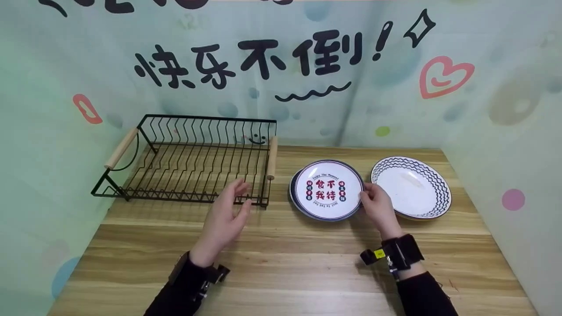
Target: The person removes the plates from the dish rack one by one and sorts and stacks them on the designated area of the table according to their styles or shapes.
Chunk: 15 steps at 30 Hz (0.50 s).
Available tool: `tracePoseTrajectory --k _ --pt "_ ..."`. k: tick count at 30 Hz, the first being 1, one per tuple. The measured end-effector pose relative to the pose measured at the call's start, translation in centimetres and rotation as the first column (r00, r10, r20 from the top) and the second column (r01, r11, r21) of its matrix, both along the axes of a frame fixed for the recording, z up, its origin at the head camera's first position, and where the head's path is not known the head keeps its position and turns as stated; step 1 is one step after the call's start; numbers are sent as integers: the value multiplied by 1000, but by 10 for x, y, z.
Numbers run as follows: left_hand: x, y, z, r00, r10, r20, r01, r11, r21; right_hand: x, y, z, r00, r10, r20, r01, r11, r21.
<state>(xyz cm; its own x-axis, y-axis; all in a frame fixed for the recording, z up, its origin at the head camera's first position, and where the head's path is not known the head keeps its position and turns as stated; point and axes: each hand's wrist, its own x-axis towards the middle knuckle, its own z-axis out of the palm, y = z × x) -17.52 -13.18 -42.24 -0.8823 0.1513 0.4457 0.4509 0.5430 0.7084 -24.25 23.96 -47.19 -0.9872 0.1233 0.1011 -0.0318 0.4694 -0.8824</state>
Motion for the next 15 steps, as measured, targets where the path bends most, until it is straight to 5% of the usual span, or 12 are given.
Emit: tracePoseTrajectory --k 15 --pt "-1 -6 2 999 10 -40 -11 1000 -24 -4 3 -7 995 31 97 -28 999 -32"
